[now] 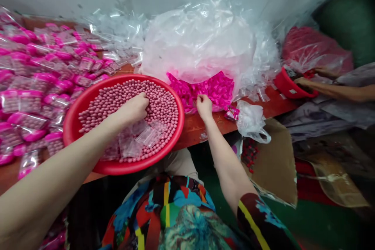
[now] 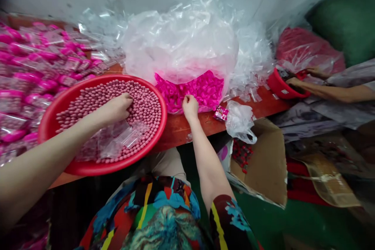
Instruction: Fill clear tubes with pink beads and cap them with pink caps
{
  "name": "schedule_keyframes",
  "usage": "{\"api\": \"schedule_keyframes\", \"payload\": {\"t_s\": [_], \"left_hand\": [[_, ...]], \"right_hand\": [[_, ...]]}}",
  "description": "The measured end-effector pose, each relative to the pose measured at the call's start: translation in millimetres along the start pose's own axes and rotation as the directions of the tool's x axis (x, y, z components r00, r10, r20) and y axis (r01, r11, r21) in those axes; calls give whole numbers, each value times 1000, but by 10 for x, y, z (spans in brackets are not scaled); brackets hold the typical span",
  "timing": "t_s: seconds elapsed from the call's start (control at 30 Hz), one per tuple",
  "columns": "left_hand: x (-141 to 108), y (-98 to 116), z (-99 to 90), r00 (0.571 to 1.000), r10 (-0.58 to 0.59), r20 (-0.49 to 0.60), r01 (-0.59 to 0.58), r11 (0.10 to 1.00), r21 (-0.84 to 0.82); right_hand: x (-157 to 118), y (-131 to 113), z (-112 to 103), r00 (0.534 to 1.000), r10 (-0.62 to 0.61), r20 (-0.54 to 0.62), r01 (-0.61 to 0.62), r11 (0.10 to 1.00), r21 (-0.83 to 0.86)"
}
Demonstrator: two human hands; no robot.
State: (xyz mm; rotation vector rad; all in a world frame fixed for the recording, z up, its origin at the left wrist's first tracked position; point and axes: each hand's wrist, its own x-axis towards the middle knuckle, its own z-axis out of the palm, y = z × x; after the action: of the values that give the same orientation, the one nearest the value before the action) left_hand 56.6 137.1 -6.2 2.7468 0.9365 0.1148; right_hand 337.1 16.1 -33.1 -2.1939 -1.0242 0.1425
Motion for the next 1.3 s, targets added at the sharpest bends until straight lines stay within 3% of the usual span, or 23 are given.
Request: {"api": "schedule_keyframes", "payload": {"t_s": [0.1,0.23,0.3,0.4,0.5,0.6,0.67,0.77,0.87,0.97,1.17,1.23,1.3], "left_hand": [[-45,4,-21,996,-79,-32,63,936,-347],[-308,33,-181,991,-132,0,90,678,-730],[-473,62,-259,990,-138,1,71,497,-865],[-701,125,-333,983,-180,26,53,149,-987],[-888,227,-360,974,-216,70,23,-216,-976],[-1045,365,-337,963,-246,112,-5,-430,-903],[-1141,459,-294,957,-263,121,-19,-473,-881],[-1271,567,-211,942,-308,130,-48,-510,-859],[-1364,619,-143,924,-339,175,-35,-534,-845],[-1399,634,-105,911,-366,192,-14,-493,-870],[-1393,644,-78,875,-435,211,4,-430,-903],[-1392,641,-64,885,-418,204,9,-423,-906],[-1390,634,-44,895,-406,184,-7,-427,-904]], "right_hand": [[88,35,173,997,10,76,-5,998,-66],[57,-72,264,995,23,100,-11,993,-120],[25,-88,205,995,-1,96,9,996,-87],[-39,-99,36,996,-71,48,70,997,25],[-159,-226,-124,989,-146,-38,151,965,217],[-368,-534,-162,973,-233,6,209,886,414],[-540,-785,-104,933,-339,117,218,795,566],[-782,-1086,56,825,-510,244,228,696,681],[-954,-1225,189,719,-649,248,417,689,592],[-1055,-1274,218,629,-747,217,557,627,544],[-1134,-1372,101,530,-722,444,374,669,642],[-1151,-1402,89,511,-737,443,401,660,635],[-1169,-1410,107,528,-752,395,454,643,617]]}}
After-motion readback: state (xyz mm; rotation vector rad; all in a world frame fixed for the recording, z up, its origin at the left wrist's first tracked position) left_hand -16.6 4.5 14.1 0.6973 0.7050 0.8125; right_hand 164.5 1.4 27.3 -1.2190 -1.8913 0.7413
